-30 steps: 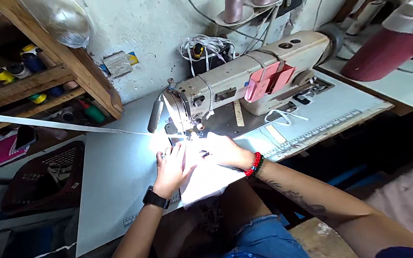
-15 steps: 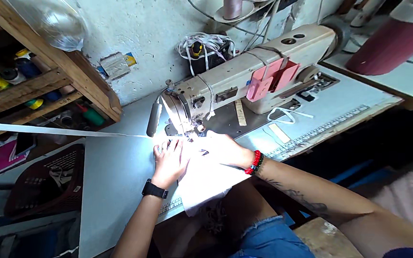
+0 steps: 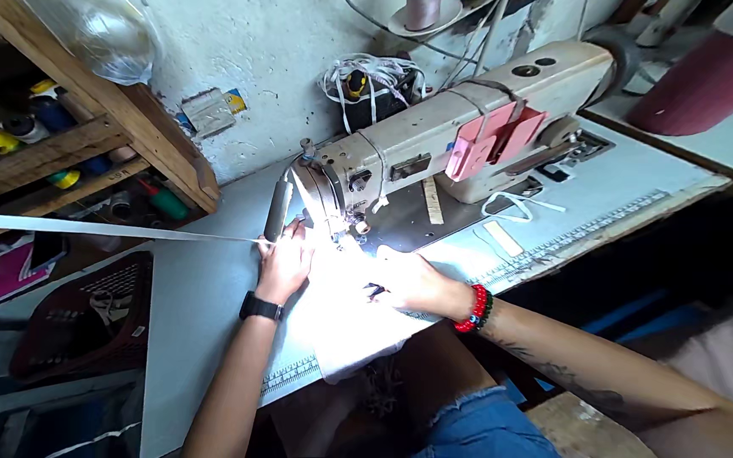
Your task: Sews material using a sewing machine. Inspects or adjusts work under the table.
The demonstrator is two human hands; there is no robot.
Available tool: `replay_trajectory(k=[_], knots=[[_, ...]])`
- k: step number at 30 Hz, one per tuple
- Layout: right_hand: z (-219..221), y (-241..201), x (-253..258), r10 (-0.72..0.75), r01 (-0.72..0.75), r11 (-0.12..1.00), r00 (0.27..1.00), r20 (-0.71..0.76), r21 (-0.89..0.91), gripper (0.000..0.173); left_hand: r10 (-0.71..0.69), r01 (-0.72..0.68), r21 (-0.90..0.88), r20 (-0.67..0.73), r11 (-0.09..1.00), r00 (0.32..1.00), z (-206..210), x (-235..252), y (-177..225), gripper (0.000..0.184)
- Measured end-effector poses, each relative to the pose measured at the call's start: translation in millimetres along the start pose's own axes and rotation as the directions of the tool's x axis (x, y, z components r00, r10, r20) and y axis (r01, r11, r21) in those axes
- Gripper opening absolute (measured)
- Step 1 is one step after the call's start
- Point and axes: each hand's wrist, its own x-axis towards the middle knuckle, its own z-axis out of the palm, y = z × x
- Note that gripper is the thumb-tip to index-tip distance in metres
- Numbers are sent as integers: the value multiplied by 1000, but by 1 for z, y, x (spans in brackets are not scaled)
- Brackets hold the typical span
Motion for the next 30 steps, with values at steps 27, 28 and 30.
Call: replay_trajectory(k=[27,28,30], knots=[[11,-1,-18,-157,151,988,968,-198,-46,22,248,-242,-224,-1,944,969,-3,-126,102,47],[10,-2,-18,-154,148,988,970,-187,-47,22,250,-243,-226,0,943,968,-3,-126,102,47],[9,-2,-20,-150,143,988,975,-167,-52,22,251,-244,-230,3,942,968,-4,-127,102,47]])
